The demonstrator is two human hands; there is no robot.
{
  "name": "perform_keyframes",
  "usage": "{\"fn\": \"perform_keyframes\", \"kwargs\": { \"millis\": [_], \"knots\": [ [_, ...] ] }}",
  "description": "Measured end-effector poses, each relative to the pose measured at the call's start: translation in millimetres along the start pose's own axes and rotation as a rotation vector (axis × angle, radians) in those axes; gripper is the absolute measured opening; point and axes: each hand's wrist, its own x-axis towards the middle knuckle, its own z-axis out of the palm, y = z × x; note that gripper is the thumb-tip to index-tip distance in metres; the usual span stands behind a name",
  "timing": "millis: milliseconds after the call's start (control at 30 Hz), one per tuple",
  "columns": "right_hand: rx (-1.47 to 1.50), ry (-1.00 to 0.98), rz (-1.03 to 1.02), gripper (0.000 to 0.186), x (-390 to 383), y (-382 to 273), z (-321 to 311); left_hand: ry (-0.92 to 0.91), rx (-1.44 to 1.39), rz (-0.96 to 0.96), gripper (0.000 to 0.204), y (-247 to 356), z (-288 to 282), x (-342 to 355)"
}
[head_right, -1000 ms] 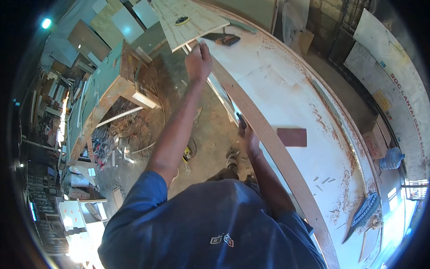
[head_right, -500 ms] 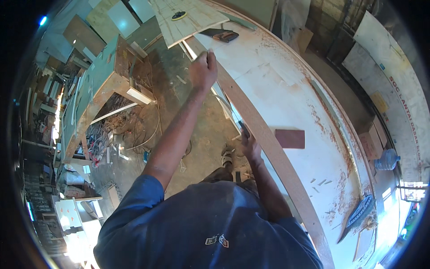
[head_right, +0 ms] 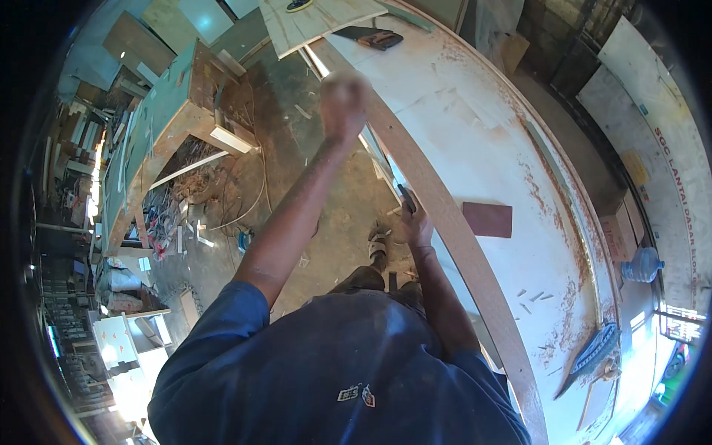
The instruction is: The person builds a wooden cabinet by marking measurements on the frame with a pencil and square, and subsequently sanding the wooden surfaces.
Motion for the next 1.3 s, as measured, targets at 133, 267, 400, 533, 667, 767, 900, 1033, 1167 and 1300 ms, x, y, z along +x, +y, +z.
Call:
{"fn": "perform_keyframes", "kwargs": {
  "millis": [133,267,400,533,667,767,900,1033,1167,1300],
  "knots": [
    [0.055,0.055,-0.077,0.020,-14.0,17.3,2.5,-0.022,-0.045,-0.056,0.032,-1.9,5.4,-14.1],
    [0.021,0.075,-0.075,0.023,-8.2,32.0,14.3,-0.022,-0.068,-0.081,0.031,-3.2,10.1,-10.7],
    [-0.021,0.007,-0.034,0.023,-16.0,38.7,12.4,-0.039,-0.061,-0.089,0.027,-6.6,3.6,-21.0],
    [0.062,0.044,0.019,0.023,-11.2,33.8,19.7,-0.014,-0.093,-0.088,0.023,0.5,5.8,-19.1],
    [0.015,0.066,-0.024,0.023,-9.8,36.7,23.2,0.038,-0.072,-0.103,0.026,-3.8,8.9,-20.9],
    [0.012,0.080,-0.038,0.023,-6.1,31.2,29.3,0.050,-0.033,-0.098,0.022,-8.7,12.7,-17.3],
    [-0.103,0.089,-0.054,0.026,3.6,34.8,34.7,0.011,0.002,-0.194,0.023,-13.9,10.2,-2.5],
    [-0.005,0.071,-0.142,0.026,-10.4,44.3,25.9,0.004,0.028,-0.054,0.022,-26.6,2.9,-16.9],
    [-0.031,-0.004,0.005,0.025,-14.8,55.2,22.2,-0.042,-0.122,-0.214,0.021,0.5,4.4,-26.8],
    [0.006,0.074,-0.072,0.023,-13.4,55.1,33.0,-0.018,-0.115,-0.191,0.023,-10.0,6.7,-28.5]
  ]
}}
